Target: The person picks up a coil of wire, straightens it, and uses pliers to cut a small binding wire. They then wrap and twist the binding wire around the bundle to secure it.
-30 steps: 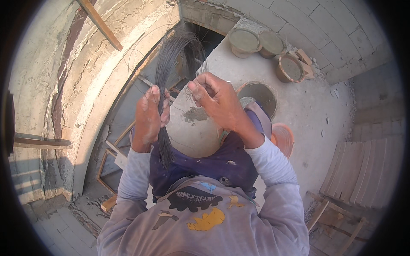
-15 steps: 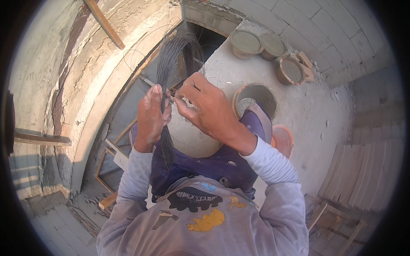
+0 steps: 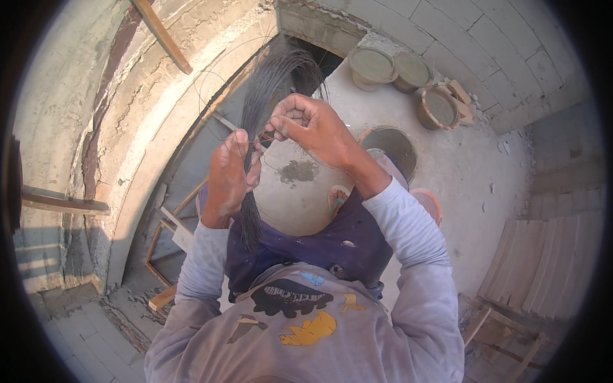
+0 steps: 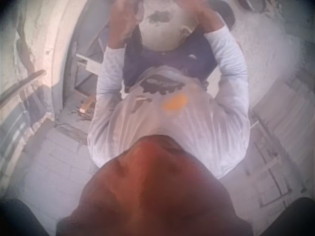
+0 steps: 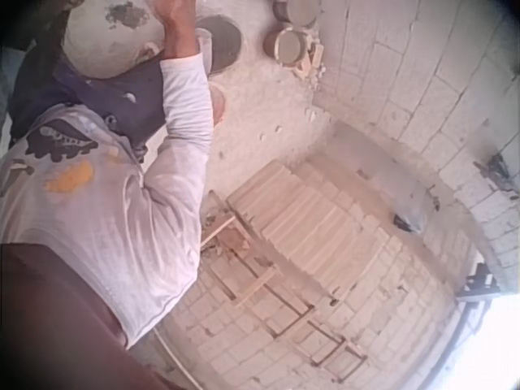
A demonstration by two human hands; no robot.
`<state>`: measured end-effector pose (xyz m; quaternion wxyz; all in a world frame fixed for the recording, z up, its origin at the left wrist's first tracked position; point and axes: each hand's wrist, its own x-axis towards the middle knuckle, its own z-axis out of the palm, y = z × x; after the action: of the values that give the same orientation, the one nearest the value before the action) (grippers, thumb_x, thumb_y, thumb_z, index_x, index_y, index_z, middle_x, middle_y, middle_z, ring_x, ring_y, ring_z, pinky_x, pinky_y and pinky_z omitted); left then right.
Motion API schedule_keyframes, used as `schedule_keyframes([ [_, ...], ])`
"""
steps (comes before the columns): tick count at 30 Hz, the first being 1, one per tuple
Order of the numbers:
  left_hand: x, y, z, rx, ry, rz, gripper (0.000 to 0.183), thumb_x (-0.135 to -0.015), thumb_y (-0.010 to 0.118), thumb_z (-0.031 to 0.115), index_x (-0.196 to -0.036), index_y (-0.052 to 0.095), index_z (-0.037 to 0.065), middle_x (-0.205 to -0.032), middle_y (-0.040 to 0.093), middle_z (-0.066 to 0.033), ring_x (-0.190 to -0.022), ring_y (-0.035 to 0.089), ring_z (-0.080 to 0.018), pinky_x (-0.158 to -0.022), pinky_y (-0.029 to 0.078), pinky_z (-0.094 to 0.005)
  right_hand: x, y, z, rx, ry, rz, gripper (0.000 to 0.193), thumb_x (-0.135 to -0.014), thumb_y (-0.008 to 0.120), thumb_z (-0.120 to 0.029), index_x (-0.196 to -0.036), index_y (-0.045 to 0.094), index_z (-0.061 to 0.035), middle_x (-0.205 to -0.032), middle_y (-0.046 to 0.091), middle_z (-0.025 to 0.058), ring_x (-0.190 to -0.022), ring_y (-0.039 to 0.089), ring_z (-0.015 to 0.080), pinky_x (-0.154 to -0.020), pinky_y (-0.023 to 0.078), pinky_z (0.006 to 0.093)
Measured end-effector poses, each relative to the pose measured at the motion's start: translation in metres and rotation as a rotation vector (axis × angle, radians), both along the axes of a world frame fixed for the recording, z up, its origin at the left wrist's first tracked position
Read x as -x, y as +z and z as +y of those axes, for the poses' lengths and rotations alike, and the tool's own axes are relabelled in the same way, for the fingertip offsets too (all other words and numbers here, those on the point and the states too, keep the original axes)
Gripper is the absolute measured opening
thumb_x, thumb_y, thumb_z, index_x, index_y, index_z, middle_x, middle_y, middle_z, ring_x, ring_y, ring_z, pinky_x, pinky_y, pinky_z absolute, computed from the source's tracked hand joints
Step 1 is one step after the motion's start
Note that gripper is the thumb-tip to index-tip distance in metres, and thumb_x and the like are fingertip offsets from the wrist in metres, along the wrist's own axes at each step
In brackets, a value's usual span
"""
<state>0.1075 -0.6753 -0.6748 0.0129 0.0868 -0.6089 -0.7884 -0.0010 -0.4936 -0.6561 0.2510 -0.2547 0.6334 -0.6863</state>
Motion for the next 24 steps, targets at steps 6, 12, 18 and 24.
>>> schedule_keyframes([
  [6, 0.002, -0.001, 0.006, 0.0, -0.014, -0.044, 0.053, -0.112, 0.043, 0.053, -0.102, 0.057, 0.004, -0.067, 0.05, 0.0012, -0.047, 0.042, -0.0048, -0.042, 0.029, -0.0222, -0.006, 0.022, 0.004, -0.086, -0.079, 0.142, 0.013, -0.104, 0.066, -0.012, -0.109, 0.062, -0.0012, -0.102, 0.072, 0.0043, -0.093, 0.067, 0.0083, -0.082, 0.057, 0.0261],
  [12, 0.006, 0.003, 0.005, -0.045, 0.013, -0.067, 0.055, -0.113, 0.038, 0.053, -0.105, 0.057, 0.002, -0.069, 0.051, 0.0002, -0.048, 0.042, -0.0051, -0.041, 0.03, -0.022, -0.023, 0.01, 0.002, -0.048, -0.185, 0.101, 0.017, -0.102, 0.07, -0.013, -0.11, 0.064, 0.0, -0.103, 0.071, 0.0045, -0.093, 0.068, 0.0086, -0.081, 0.056, 0.0253],
  [18, 0.009, 0.004, 0.0, -0.077, 0.019, -0.072, 0.057, -0.113, 0.036, 0.055, -0.107, 0.056, 0.002, -0.071, 0.051, -0.0008, -0.048, 0.041, -0.0052, -0.041, 0.029, -0.0211, -0.03, -0.003, -0.007, 0.066, -0.142, -0.012, 0.018, -0.102, 0.071, -0.011, -0.113, 0.067, 0.0026, -0.106, 0.073, 0.0061, -0.093, 0.066, 0.0095, -0.084, 0.056, 0.0262],
  [24, 0.011, 0.001, -0.005, -0.115, 0.016, -0.069, 0.06, -0.112, 0.038, 0.057, -0.101, 0.057, 0.002, -0.062, 0.048, 0.0, -0.047, 0.039, -0.0057, -0.042, 0.028, -0.0223, -0.035, -0.003, -0.012, 0.143, -0.144, -0.156, 0.024, -0.101, 0.073, -0.015, -0.117, 0.069, 0.003, -0.108, 0.074, 0.0094, -0.095, 0.068, 0.012, -0.087, 0.057, 0.0276],
])
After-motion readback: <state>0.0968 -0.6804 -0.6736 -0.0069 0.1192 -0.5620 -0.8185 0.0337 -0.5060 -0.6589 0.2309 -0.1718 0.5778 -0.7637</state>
